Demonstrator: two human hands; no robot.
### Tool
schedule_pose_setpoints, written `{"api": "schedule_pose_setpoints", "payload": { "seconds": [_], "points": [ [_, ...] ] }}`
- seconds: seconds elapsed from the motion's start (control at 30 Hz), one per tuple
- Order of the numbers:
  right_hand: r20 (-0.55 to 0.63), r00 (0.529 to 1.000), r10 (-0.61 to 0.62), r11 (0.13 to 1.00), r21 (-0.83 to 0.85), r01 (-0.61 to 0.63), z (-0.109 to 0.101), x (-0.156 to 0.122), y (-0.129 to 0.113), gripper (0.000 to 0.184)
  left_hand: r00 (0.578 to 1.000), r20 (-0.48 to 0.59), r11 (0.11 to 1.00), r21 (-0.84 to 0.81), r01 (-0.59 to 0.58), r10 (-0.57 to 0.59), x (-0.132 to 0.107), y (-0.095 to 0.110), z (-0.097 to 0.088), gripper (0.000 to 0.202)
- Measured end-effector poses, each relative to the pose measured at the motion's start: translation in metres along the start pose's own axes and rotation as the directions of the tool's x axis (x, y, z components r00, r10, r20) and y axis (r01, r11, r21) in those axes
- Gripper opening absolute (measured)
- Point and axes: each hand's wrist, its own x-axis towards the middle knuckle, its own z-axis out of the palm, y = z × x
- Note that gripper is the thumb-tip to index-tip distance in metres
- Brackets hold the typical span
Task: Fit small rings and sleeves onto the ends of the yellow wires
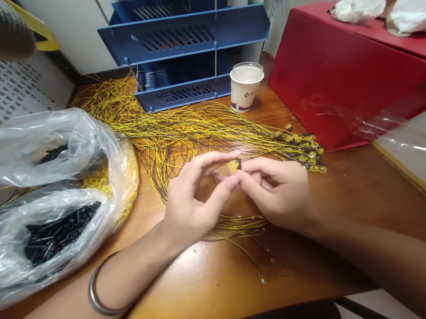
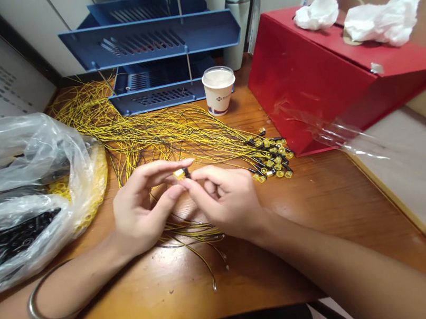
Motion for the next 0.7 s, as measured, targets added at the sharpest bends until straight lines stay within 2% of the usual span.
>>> {"api": "schedule_pose_setpoints", "payload": {
  "seconds": [0.13,0.23,0.33,0.5,0.6,0.7],
  "points": [
    [-0.036,0.989,0.142,0.989,0.05,-0.14,0.0026,0.0021,0.0018,0.018,0.996,-0.065,0.991,-0.13,0.045,-0.054,-0.0009,-0.0003,0.0049,0.024],
    [-0.045,0.981,0.187,0.981,0.062,-0.184,0.0039,0.0022,0.0024,0.016,0.998,-0.047,0.999,-0.022,0.046,-0.047,-0.0019,-0.0017,0.0036,0.025],
    [-0.003,0.988,0.152,0.987,0.053,-0.151,0.0021,0.0017,0.0013,0.014,0.999,-0.02,0.993,0.112,-0.022,0.025,-0.0022,-0.0029,0.0001,0.029],
    [0.057,0.998,0.036,0.999,-0.014,-0.035,-0.0013,0.0012,-0.0003,0.014,0.993,-0.03,0.982,0.15,-0.113,0.118,0.0005,-0.0014,-0.0017,0.023],
    [0.091,0.995,0.04,0.999,0.012,-0.041,-0.001,0.0008,0.0,0.01,0.991,-0.057,0.981,0.157,-0.11,0.121,0.0009,-0.0006,-0.0011,0.021],
    [0.068,0.995,0.078,0.994,0.077,-0.083,-0.0005,-0.0003,0.0007,0.012,0.989,-0.099,0.984,0.155,-0.091,0.107,0.0003,-0.0012,-0.0014,0.021]
  ]
}}
